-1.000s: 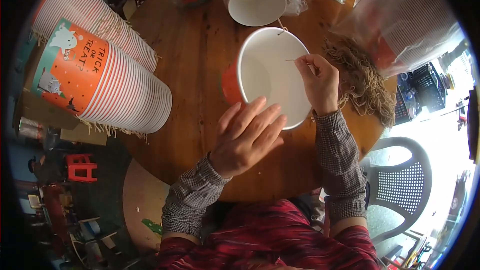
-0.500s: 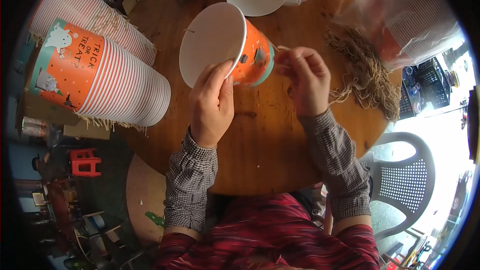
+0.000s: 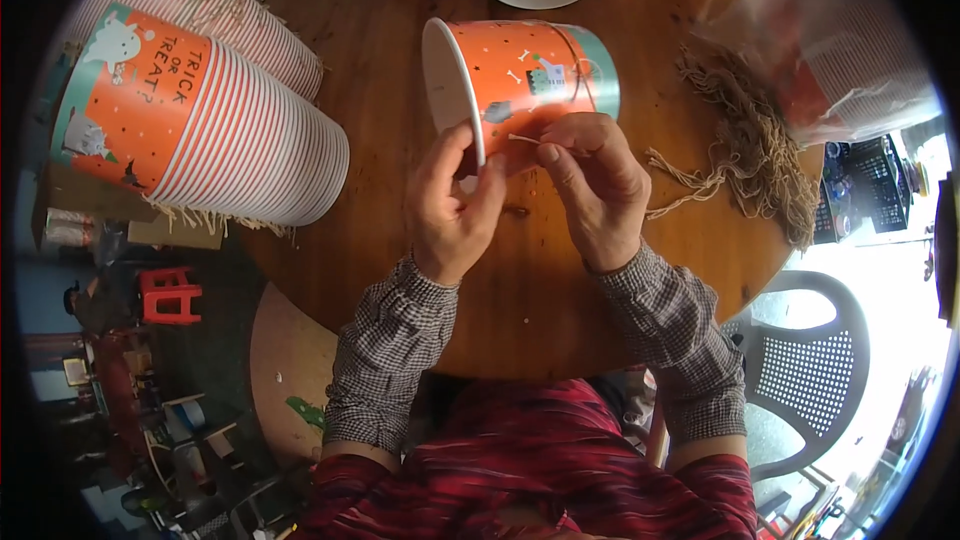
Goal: Attaching string handles to decorative paper buckets for packaging.
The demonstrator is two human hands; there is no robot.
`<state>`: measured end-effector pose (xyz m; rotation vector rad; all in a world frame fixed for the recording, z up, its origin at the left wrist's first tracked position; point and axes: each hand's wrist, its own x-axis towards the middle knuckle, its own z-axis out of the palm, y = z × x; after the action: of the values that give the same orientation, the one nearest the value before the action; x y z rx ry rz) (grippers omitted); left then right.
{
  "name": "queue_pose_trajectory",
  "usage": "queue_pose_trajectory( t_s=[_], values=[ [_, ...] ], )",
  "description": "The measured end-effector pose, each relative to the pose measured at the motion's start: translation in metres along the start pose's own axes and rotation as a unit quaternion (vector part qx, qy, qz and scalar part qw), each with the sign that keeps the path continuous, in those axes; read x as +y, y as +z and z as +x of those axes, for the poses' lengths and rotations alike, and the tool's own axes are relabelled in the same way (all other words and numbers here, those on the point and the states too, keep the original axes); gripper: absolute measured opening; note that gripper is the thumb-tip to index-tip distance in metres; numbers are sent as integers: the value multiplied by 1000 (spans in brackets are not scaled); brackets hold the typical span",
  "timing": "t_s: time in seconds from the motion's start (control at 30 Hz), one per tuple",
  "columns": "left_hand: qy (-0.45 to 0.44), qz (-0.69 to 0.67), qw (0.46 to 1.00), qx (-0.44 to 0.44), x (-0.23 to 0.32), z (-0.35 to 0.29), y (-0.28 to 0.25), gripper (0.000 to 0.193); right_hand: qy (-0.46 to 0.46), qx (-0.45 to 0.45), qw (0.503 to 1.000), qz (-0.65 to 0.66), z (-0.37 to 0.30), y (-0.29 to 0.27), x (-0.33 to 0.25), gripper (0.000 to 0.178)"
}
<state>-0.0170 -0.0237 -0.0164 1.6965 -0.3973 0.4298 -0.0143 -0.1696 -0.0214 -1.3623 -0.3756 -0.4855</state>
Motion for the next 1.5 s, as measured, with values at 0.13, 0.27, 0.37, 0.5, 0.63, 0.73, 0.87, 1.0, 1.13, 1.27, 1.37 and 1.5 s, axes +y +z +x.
queue_pose_trajectory(
  t_s=[0.13, 0.27, 0.37, 0.5, 0.63, 0.73, 0.87, 1.0, 1.13, 1.27, 1.37, 1.5],
  values=[
    [-37, 21, 999, -24, -5, -1, -1, 29, -59, -25, 988, -141, 2, 0, -7, 10],
    [-84, -147, 985, 28, -5, -6, 5, 31, -65, -33, 986, -147, 1, 1, -3, 10],
    [-32, -148, 984, 93, 1, -9, 4, 29, -54, -28, 989, -137, 2, -2, -2, 10],
    [128, 93, 983, 97, -6, 1, -7, 25, -58, -78, 991, -91, 0, -5, -1, 10],
    [169, 163, 971, 42, -8, 1, -16, 27, -51, -86, 993, -69, 0, -3, -4, 8],
    [185, 187, 964, 38, -7, 0, -16, 30, -52, -91, 992, -76, 0, -2, -5, 8],
    [199, 210, 956, 43, -5, 0, -13, 24, -46, -93, 992, -74, 0, -1, -7, 8],
    [177, 209, 961, 48, -3, 1, -10, 18, -57, -95, 991, -78, 0, -2, -4, 8],
    [176, 209, 960, 57, -4, -1, -9, 17, -55, -100, 990, -78, 1, -1, -3, 8],
    [180, 194, 962, 65, -5, -2, -6, 14, -59, -98, 990, -86, 0, -1, -4, 8],
    [185, 199, 960, 60, -4, -3, -7, 13, -52, -92, 990, -88, 0, -1, -5, 9],
    [187, 205, 959, 54, -3, -2, -7, 14, -59, -93, 989, -97, 1, -1, -5, 9]
  ],
)
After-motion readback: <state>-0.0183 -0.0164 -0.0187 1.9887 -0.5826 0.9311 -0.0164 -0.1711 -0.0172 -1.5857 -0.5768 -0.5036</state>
